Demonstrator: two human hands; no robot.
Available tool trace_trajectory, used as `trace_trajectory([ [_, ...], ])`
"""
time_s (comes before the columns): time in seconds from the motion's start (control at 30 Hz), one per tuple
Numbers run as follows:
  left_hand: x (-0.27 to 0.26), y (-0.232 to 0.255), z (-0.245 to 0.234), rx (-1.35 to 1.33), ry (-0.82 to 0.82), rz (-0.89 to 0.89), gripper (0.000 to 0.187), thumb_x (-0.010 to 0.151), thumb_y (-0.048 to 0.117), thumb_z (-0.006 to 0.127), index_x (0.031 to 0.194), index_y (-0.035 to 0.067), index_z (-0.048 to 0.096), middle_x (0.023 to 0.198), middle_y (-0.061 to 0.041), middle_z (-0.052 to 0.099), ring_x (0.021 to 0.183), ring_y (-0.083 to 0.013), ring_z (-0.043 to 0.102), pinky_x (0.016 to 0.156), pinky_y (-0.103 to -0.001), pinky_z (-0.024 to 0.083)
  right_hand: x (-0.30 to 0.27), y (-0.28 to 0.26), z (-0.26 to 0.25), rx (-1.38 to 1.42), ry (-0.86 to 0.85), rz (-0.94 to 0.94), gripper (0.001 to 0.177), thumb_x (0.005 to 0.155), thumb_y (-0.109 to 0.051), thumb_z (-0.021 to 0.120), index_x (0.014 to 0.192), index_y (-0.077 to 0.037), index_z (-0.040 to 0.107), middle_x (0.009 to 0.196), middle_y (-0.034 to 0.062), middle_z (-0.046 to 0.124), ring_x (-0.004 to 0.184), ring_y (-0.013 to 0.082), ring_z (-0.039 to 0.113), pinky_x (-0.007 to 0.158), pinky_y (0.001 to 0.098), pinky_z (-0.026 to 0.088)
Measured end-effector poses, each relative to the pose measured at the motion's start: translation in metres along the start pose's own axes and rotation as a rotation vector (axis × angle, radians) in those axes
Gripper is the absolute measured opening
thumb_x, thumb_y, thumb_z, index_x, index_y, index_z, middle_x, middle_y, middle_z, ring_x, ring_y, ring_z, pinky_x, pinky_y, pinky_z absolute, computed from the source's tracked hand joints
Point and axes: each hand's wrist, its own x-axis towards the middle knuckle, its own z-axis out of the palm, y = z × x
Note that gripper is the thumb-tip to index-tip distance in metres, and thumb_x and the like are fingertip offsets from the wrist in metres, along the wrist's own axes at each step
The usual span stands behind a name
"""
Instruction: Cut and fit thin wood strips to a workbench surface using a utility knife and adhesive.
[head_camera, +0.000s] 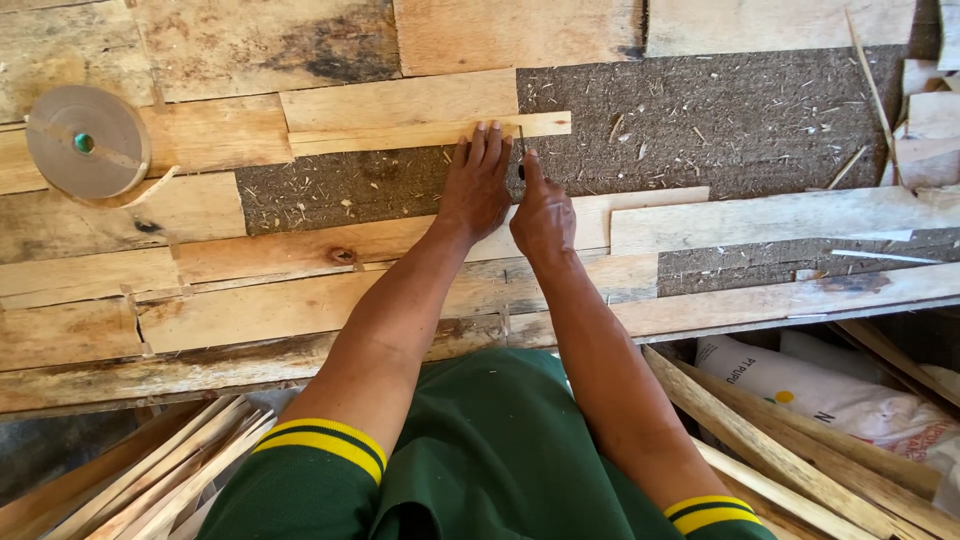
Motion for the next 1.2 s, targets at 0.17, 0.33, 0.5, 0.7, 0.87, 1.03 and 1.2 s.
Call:
trace_trajectory([
  [0.17,0.003,-0.002,0.010,0.051,0.018,0.008,0.080,0.094,0.029,0.059,0.159,-0.001,0.024,0.166,-0.024,0.013,0.155,-0.0417,0.009,0.125,-0.057,0.014,0.000,0.001,0.005,0.019,0.022,-0.024,0.076,0.085,0.006,0.066,0.154,-0.009,0.041,0.101,0.0241,0.075,0.081,0.0344,0.076,0.064,0.0420,0.062],
  [0.33,0.002,-0.002,0.012,0.052,0.010,0.012,0.080,0.093,0.027,0.058,0.160,-0.001,0.024,0.166,-0.023,0.014,0.155,-0.0419,0.009,0.125,-0.058,0.015,-0.002,0.002,0.000,0.018,0.029,-0.042,0.079,0.081,0.007,0.067,0.154,-0.010,0.041,0.100,0.0242,0.075,0.085,0.0386,0.075,0.072,0.0470,0.060],
  [0.5,0.003,-0.003,0.017,0.054,0.056,0.021,0.079,0.092,0.027,0.058,0.159,-0.001,0.026,0.166,-0.023,0.016,0.154,-0.0425,0.011,0.124,-0.058,0.016,-0.001,0.015,0.012,0.067,0.067,-0.085,0.070,0.090,0.005,0.062,0.154,-0.013,0.042,0.103,0.0241,0.075,0.089,0.0403,0.075,0.075,0.0501,0.060],
  [0.7,0.002,0.002,-0.009,0.060,-0.070,0.000,0.078,0.095,0.027,0.055,0.159,-0.001,0.022,0.166,-0.025,0.013,0.154,-0.0419,0.009,0.125,-0.056,0.014,-0.002,0.018,0.013,0.076,0.033,-0.068,0.058,0.099,0.003,0.056,0.153,-0.014,0.043,0.095,0.0232,0.076,0.076,0.0351,0.076,0.061,0.0472,0.059],
  [0.87,0.002,0.001,-0.007,0.075,-0.077,-0.004,0.077,0.095,0.025,0.053,0.160,0.000,0.021,0.167,-0.024,0.011,0.155,-0.0410,0.008,0.125,-0.055,0.014,-0.005,0.000,-0.010,0.031,-0.084,0.037,0.063,0.096,0.003,0.056,0.153,-0.015,0.040,0.086,0.0222,0.074,0.065,0.0316,0.073,0.052,0.0443,0.059],
  [1.03,0.000,0.002,-0.009,0.055,-0.057,-0.006,0.077,0.095,0.025,0.053,0.160,0.000,0.021,0.167,-0.023,0.013,0.155,-0.0403,0.009,0.125,-0.054,0.014,-0.007,0.023,0.015,0.030,-0.024,-0.038,0.061,0.095,0.002,0.059,0.153,-0.013,0.044,0.085,0.0226,0.074,0.066,0.0312,0.073,0.055,0.0443,0.057],
  [1.2,0.005,0.000,-0.013,0.016,-0.043,-0.009,0.076,0.093,0.031,0.054,0.156,-0.001,0.025,0.165,-0.024,0.018,0.152,-0.0409,0.013,0.124,-0.054,0.016,-0.019,0.041,0.035,0.045,0.113,-0.154,0.059,0.090,-0.003,0.062,0.147,-0.012,0.049,0.091,0.0255,0.074,0.079,0.0437,0.073,0.068,0.0532,0.057],
])
